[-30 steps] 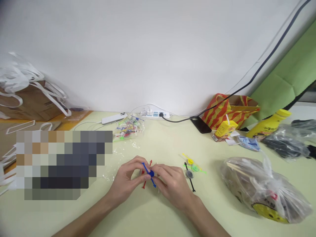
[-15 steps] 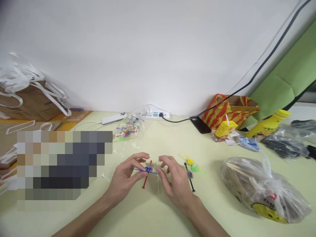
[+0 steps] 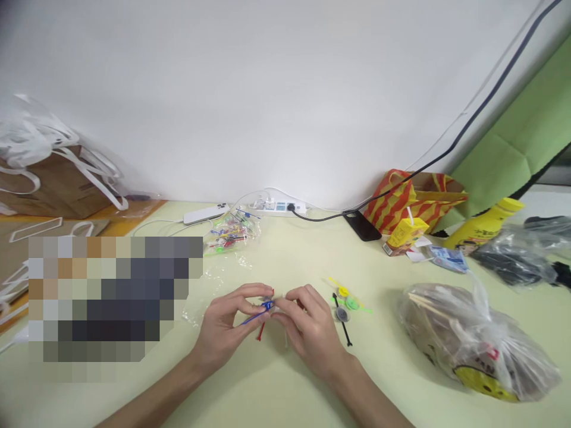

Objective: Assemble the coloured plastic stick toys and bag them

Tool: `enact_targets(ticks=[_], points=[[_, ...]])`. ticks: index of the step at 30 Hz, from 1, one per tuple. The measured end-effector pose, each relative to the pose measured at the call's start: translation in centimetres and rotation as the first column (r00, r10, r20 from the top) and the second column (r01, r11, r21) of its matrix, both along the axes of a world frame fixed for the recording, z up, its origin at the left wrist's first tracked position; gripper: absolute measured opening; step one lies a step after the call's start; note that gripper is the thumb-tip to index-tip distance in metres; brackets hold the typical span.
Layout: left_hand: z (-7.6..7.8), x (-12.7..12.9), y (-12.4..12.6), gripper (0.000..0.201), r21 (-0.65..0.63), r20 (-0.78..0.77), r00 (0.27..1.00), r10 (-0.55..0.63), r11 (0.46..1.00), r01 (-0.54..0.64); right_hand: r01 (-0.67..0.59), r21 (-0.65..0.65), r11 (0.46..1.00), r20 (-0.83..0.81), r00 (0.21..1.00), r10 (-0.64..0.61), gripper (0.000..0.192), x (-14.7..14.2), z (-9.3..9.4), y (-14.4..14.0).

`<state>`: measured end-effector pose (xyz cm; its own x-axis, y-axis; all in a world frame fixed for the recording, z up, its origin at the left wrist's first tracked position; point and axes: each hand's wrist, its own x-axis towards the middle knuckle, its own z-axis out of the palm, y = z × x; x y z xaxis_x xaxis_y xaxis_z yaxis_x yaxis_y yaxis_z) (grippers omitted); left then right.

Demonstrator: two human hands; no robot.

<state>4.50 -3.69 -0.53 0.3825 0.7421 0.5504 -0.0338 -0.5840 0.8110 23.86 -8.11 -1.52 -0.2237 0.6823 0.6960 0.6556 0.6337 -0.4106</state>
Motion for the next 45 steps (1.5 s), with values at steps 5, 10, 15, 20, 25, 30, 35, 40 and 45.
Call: enact_targets(ticks=[5, 10, 15, 20, 25, 30, 35, 40, 45], points=[[-0.3, -0.4, 0.1, 0.008, -0.039, -0.036, 0.999, -0.017, 0.999, 0.016, -0.034, 0.023, 0.999, -0.002, 0.999, 0.034, 0.019, 0.2, -0.2, 0.2], [-0.1, -0.6, 0.2, 0.009, -0.199, -0.016, 0.998, -0.058, 0.979, 0.054, -0.032, -0.005, 0.999, -0.035, 0.999, 0.032, 0.020, 0.8, 0.0, 0.2], [0.4, -0.7, 0.2, 0.015, -0.374, 0.080, 0.996, -0.039, 0.925, 0.067, -0.024, 0.019, 1.000, 0.011, 1.000, 0.024, 0.032, 1.3, 0.1, 0.3], [0.2, -0.9, 0.7, 0.034, -0.457, -0.012, 0.980, -0.200, 0.872, 0.172, 0.017, 0.109, 0.994, 0.143, 0.989, -0.032, 0.041, 1.6, -0.1, 0.5], [0.5, -0.6, 0.7, 0.024, -0.385, -0.119, 0.958, -0.260, 0.902, 0.197, 0.030, 0.119, 0.992, 0.179, 0.983, -0.051, 0.042, 2.2, 0.0, 0.5], [0.8, -0.4, 0.2, 0.019, -0.376, -0.097, 0.952, -0.289, 0.896, 0.234, 0.015, 0.085, 0.996, 0.172, 0.985, -0.029, 0.042, 2.3, 0.1, 0.4], [0.3, -0.5, 0.2, 0.027, -0.361, -0.094, 0.977, -0.192, 0.921, 0.147, 0.064, -0.056, 0.996, -0.204, 0.976, -0.075, 0.025, 1.2, 0.1, 0.2], [-0.1, -0.8, 0.7, 0.026, -0.237, -0.087, 0.992, -0.092, 0.969, 0.069, -0.114, -0.455, 0.883, -0.502, 0.852, -0.149, 0.015, 0.2, 0.7, 0.1], [0.1, -0.7, 0.7, 0.020, -0.202, -0.074, 0.993, -0.091, 0.977, 0.074, -0.360, -0.539, 0.762, -0.595, 0.803, -0.041, 0.023, -0.3, 1.0, 0.1]])
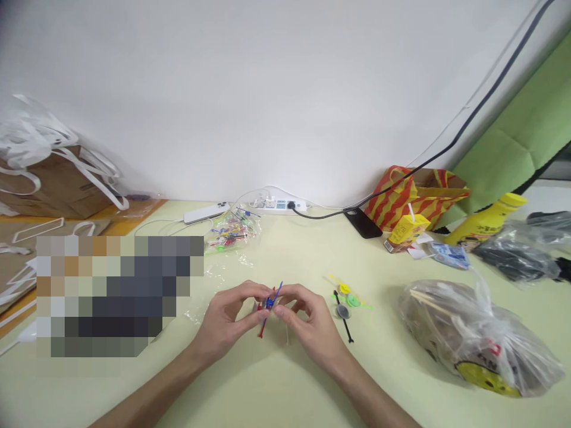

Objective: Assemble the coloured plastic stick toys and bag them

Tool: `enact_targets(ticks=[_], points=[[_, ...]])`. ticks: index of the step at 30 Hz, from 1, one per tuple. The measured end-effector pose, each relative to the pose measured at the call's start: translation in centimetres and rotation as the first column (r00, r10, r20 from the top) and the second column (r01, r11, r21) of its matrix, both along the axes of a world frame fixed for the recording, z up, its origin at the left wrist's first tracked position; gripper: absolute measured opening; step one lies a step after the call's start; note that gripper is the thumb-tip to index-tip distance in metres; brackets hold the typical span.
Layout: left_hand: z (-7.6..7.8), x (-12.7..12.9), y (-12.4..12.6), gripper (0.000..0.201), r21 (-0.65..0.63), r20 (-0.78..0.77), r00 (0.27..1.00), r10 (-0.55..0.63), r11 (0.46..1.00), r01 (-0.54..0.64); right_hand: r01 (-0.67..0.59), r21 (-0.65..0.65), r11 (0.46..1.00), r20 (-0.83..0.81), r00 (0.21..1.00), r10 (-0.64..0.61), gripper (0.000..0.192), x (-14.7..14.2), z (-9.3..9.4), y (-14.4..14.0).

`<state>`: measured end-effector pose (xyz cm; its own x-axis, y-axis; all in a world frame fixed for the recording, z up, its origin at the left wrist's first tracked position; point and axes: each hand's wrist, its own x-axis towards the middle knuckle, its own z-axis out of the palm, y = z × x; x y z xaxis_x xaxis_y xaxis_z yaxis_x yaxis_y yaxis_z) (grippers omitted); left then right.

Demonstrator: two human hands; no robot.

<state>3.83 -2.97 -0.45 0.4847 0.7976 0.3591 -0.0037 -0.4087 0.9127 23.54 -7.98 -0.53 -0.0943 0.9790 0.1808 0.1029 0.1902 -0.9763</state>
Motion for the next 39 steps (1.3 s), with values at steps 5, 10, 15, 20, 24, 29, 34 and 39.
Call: enact_targets(ticks=[5, 10, 15, 20, 24, 29, 34, 39], points=[[-0.12, 0.18, -0.14, 0.019, 0.119, -0.060, 0.998, 0.025, 0.993, -0.018, -0.024, -0.117, 0.993, -0.114, 0.993, 0.010, 0.028, -0.38, -0.44, -0.07], [-0.02, 0.24, -0.30, 0.023, 0.266, -0.123, 0.991, 0.049, 0.964, -0.015, -0.078, -0.193, 0.978, -0.231, 0.973, 0.032, 0.034, -0.40, -0.79, 0.21], [0.07, 0.16, -0.38, 0.027, 0.319, -0.101, 0.990, 0.096, 0.946, -0.060, -0.250, -0.238, 0.939, -0.316, 0.934, 0.168, 0.037, -0.27, -0.45, 0.40], [0.30, 0.09, -0.28, 0.021, 0.324, -0.094, 0.988, 0.121, 0.942, -0.085, -0.312, -0.271, 0.911, -0.345, 0.915, 0.211, 0.039, 0.06, -0.49, 0.51], [0.32, 0.20, -0.30, 0.018, 0.285, -0.095, 0.989, 0.114, 0.955, -0.083, -0.303, -0.304, 0.903, -0.389, 0.905, 0.172, 0.036, 0.24, -0.62, 0.46], [0.14, 0.33, -0.38, 0.016, 0.188, -0.115, 0.989, 0.094, 0.980, -0.071, -0.314, -0.367, 0.876, -0.444, 0.886, 0.132, 0.033, 0.24, -0.75, 0.40], [0.00, 0.30, -0.33, 0.015, 0.134, -0.057, 0.996, 0.067, 0.989, -0.059, -0.301, -0.392, 0.869, -0.454, 0.885, 0.102, 0.032, 0.29, -0.74, 0.40], [0.21, 0.21, -0.16, 0.015, 0.158, -0.036, 0.998, 0.055, 0.986, -0.049, -0.292, -0.397, 0.870, -0.458, 0.885, 0.088, 0.029, 0.29, -0.80, 0.39]])
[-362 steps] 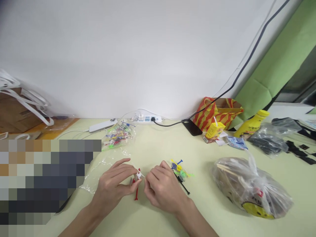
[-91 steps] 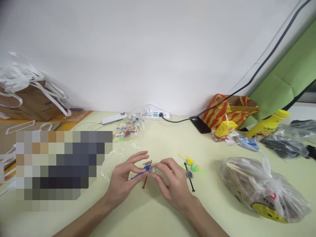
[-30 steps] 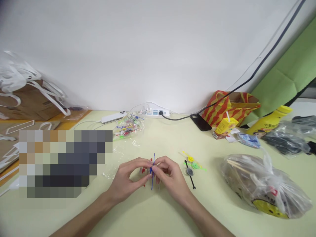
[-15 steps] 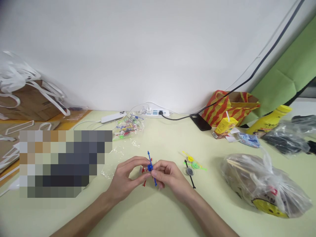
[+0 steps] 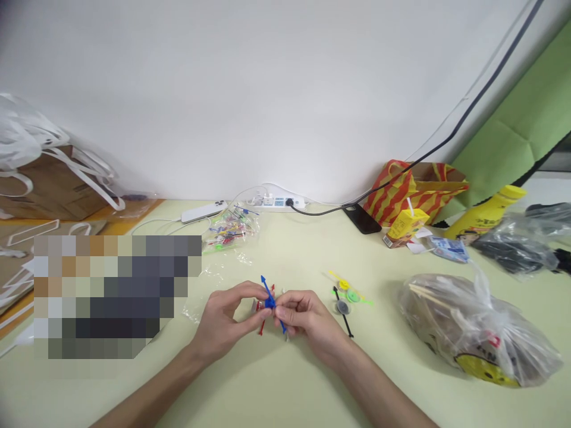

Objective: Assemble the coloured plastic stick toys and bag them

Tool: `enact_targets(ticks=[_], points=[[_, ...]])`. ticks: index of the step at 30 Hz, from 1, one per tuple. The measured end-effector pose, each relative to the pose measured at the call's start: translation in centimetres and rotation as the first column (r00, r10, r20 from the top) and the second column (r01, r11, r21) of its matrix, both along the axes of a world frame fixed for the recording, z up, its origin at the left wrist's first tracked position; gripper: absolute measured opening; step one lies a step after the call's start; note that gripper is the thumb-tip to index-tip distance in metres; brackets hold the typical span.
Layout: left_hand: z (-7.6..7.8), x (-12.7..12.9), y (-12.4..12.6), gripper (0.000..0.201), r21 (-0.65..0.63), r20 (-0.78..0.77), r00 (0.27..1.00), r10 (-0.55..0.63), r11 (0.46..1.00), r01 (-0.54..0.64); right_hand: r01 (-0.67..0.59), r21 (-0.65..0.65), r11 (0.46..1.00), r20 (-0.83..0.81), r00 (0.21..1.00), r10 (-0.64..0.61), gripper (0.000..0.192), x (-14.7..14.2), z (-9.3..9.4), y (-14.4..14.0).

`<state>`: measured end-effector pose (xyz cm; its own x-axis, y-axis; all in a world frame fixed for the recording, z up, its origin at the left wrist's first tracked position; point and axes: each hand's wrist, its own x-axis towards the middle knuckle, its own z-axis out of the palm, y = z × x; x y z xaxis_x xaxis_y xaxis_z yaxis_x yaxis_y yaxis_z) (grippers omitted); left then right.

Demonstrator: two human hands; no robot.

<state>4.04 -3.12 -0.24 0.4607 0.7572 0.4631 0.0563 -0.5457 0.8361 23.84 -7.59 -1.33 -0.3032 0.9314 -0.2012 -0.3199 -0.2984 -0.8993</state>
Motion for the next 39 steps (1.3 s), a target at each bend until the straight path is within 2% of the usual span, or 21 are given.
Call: enact_targets(ticks=[15, 17, 19, 22, 24, 25, 29, 32, 36, 39], points=[[1.1, 0.7, 0.0, 0.015, 0.171, 0.009, 1.000, 0.012, 0.985, -0.014, 0.011, -0.017, 1.000, -0.038, 0.999, -0.011, 0.030, -0.1, -0.2, 0.0], [1.0, 0.3, 0.3, 0.015, 0.232, -0.005, 1.000, 0.013, 0.973, -0.012, 0.031, 0.027, 0.999, -0.042, 0.999, -0.030, 0.031, 0.5, 0.0, -0.1], [0.9, -0.6, 1.0, 0.018, 0.312, -0.024, 0.999, 0.043, 0.949, -0.034, 0.106, 0.134, 0.985, -0.086, 0.992, -0.095, 0.035, 1.9, 0.4, -0.1], [0.7, -2.3, 2.1, 0.020, 0.346, -0.040, 0.982, 0.183, 0.925, -0.158, 0.270, 0.299, 0.915, -0.112, 0.962, -0.247, 0.038, 4.5, 1.5, -0.1], [0.6, -2.6, 2.5, 0.019, 0.334, -0.016, 0.964, 0.266, 0.910, -0.246, 0.280, 0.296, 0.913, -0.080, 0.960, -0.269, 0.035, 5.5, 2.3, -0.2], [0.6, -2.5, 2.4, 0.019, 0.334, -0.024, 0.966, 0.258, 0.913, -0.235, 0.254, 0.274, 0.927, -0.062, 0.967, -0.247, 0.032, 5.5, 2.6, -0.2], [0.3, -0.3, 1.3, 0.016, 0.427, -0.186, 0.974, 0.127, 0.903, -0.036, 0.109, 0.160, 0.981, 0.116, 0.985, -0.128, 0.029, 4.3, 3.4, -0.2], [-0.3, 1.1, 0.5, 0.015, 0.470, -0.324, 0.940, 0.106, 0.881, 0.062, 0.014, 0.145, 0.989, 0.328, 0.943, -0.062, 0.033, 3.5, 3.1, -0.2], [-1.3, 2.1, 0.2, 0.011, 0.477, -0.423, 0.896, 0.132, 0.874, 0.096, -0.083, 0.055, 0.995, 0.585, 0.811, 0.035, 0.026, 3.4, 1.9, -0.2], [-2.0, 2.7, 0.3, 0.006, 0.470, -0.474, 0.870, 0.134, 0.874, 0.121, -0.098, -0.009, 0.995, 0.724, 0.686, 0.074, 0.021, 3.2, 1.2, -0.5]])
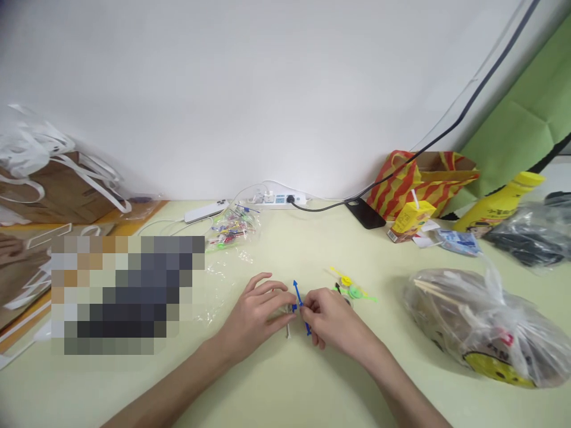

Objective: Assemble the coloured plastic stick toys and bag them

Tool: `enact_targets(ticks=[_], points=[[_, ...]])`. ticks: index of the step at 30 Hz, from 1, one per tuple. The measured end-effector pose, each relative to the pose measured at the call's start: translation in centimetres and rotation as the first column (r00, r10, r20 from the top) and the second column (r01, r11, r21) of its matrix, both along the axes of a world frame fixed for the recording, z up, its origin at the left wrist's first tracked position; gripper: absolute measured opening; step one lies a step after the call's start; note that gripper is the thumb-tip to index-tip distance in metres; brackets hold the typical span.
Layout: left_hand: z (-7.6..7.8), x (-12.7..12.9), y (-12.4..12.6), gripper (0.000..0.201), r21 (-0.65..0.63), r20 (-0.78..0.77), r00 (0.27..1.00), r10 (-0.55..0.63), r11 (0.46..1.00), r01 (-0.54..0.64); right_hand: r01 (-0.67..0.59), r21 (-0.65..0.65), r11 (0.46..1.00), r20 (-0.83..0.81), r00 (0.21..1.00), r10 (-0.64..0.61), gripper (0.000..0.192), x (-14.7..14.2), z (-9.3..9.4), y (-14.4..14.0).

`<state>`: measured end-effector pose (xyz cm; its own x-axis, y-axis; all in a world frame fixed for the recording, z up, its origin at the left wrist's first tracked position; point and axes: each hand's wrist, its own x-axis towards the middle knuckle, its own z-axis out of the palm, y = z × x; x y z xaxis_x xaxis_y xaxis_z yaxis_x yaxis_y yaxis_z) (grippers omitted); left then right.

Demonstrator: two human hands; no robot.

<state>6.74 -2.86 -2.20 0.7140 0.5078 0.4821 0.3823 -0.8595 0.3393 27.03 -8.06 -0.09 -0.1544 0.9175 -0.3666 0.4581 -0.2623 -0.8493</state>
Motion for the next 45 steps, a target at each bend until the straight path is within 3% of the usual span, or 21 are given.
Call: enact_targets(ticks=[5, 11, 15, 19, 29, 35, 39, 42, 45], points=[[-0.4, 0.4, 0.1, 0.008, -0.035, -0.043, 0.999, -0.011, 0.999, 0.009, 0.017, 0.010, 1.000, 0.154, 0.988, -0.018, 0.023, -0.4, -0.3, -0.2], [0.9, -1.1, 0.8, 0.031, -0.050, 0.011, 1.000, 0.008, 0.999, -0.008, -0.003, 0.001, 1.000, 0.226, 0.974, 0.003, 0.026, -0.4, -0.8, -0.1], [1.7, -3.3, 1.9, 0.020, -0.125, -0.022, 0.997, 0.072, 0.989, -0.074, -0.007, 0.031, 0.999, 0.277, 0.961, -0.002, 0.028, -0.7, -0.5, -0.2], [1.9, -4.7, 2.6, 0.023, -0.193, -0.100, 0.993, 0.054, 0.979, -0.073, -0.013, 0.087, 0.996, 0.350, 0.937, -0.018, 0.028, -1.0, -0.1, -0.3], [1.8, -5.2, 3.1, 0.020, -0.222, -0.192, 0.981, 0.000, 0.974, -0.043, -0.006, 0.239, 0.971, 0.355, 0.931, -0.081, 0.027, -0.8, -0.6, -0.3], [1.8, -5.1, 3.0, 0.025, -0.193, -0.201, 0.980, -0.009, 0.981, -0.030, -0.026, 0.468, 0.883, 0.350, 0.923, -0.159, 0.028, -0.8, 0.0, 0.0], [2.0, -5.1, 2.7, 0.022, -0.176, -0.147, 0.989, -0.033, 0.984, 0.006, -0.214, 0.627, 0.749, 0.384, 0.921, -0.058, 0.021, -1.2, 0.2, -0.2], [2.3, -5.1, 2.5, 0.034, -0.171, -0.136, 0.986, -0.094, 0.983, 0.071, -0.376, 0.642, 0.668, 0.472, 0.881, 0.041, 0.041, -1.8, -0.3, -0.4], [2.6, -5.1, 2.4, 0.039, -0.172, -0.153, 0.979, -0.132, 0.979, 0.105, -0.446, 0.646, 0.620, 0.508, 0.857, 0.087, 0.045, -2.2, -0.8, -0.4]])
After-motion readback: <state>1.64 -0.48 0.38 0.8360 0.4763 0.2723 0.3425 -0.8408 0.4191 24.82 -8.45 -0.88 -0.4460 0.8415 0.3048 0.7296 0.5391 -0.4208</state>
